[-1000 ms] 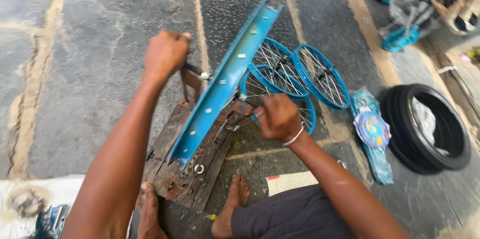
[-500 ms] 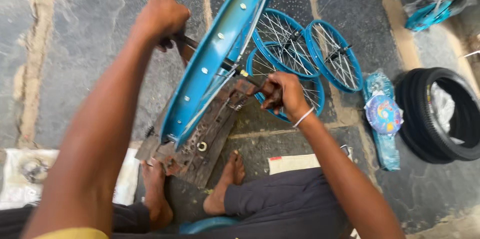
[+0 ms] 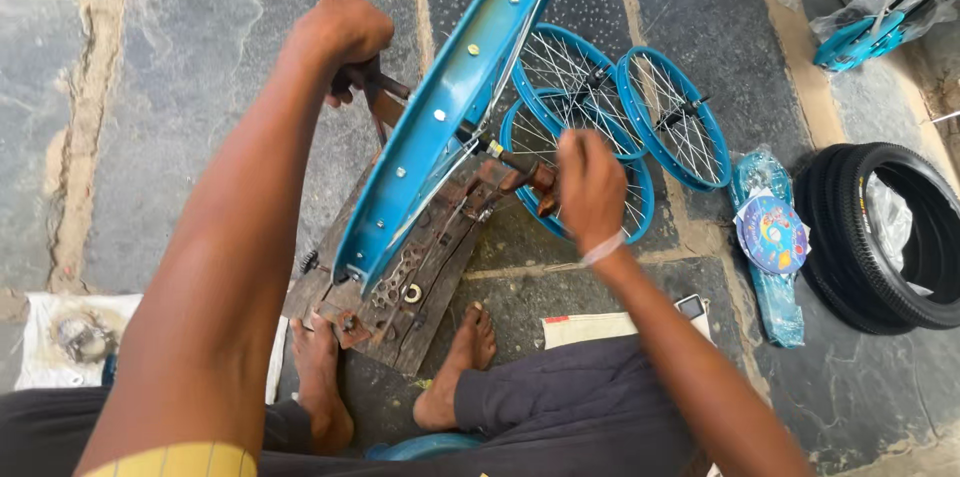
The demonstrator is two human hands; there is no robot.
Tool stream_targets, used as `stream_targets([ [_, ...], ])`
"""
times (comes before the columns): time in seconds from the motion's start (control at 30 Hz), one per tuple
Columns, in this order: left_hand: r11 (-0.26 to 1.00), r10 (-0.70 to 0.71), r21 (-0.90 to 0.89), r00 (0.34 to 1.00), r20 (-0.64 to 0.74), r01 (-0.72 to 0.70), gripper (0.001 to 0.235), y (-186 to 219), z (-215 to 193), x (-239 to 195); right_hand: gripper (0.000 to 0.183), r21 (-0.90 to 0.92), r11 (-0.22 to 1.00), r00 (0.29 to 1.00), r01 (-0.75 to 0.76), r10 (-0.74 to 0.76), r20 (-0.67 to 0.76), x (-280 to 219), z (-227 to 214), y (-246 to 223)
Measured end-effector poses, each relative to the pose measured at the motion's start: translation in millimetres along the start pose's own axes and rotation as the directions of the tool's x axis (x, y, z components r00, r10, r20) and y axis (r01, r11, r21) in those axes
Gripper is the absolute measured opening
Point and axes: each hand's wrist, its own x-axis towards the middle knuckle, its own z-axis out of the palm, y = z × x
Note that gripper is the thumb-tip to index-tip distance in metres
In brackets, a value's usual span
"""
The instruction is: The person assembles a blue bicycle wheel by tightening the spokes with a spoke wrench. They then mount the wheel onto a wooden truing stand and continue to adjust the spokes to align the rim.
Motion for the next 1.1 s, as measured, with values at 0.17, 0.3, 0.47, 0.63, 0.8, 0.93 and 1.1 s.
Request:
stream_targets([
  [0.17,0.996,-0.061,-0.065,0.995,-0.079,0.056,0.03,1.2,7.4,1.2,0.04,-0.266,0.896,0.894,0.357,-0.41,-0.181,-27.9,12.9,-7.4],
  [0.3,0.999,-0.036,-0.002,0.997,-0.069,0.036,0.031,-9.3,4.1,-3.3,0.044,0.433,0.606,0.744,-0.668,0.517,0.424,0.1,-6.1,-10.6],
  [0.47,0.997,-0.057,-0.06,0.996,-0.066,0.054,0.03,-1.8,2.4,-3.2,0.032,-0.473,0.571,0.642,0.671,-0.766,-0.015,-25.5,-2.5,-48.6],
  [0.63,0.996,0.048,0.086,0.993,-0.109,-0.039,0.019,-13.8,14.5,15.1,0.032,0.158,0.98,0.991,0.118,-0.126,0.037,-11.5,5.4,2.7],
  [0.8,0.753,0.406,0.562,0.914,0.012,-0.342,0.016,-41.1,20.3,27.5,0.031,0.252,0.834,0.867,-0.49,0.437,0.239,5.2,-6.1,-11.3],
  [0.93,0.98,0.038,-0.175,0.948,-0.316,-0.098,0.027,-34.9,27.3,27.7,0.03,-0.327,0.811,0.803,0.486,-0.562,-0.199,-25.3,11.0,-38.7],
  [1.1,0.782,0.369,-0.119,0.608,-0.703,-0.612,0.034,-68.8,55.3,26.4,0.033,0.408,0.821,0.912,-0.399,0.402,0.085,-10.9,13.3,-29.9],
])
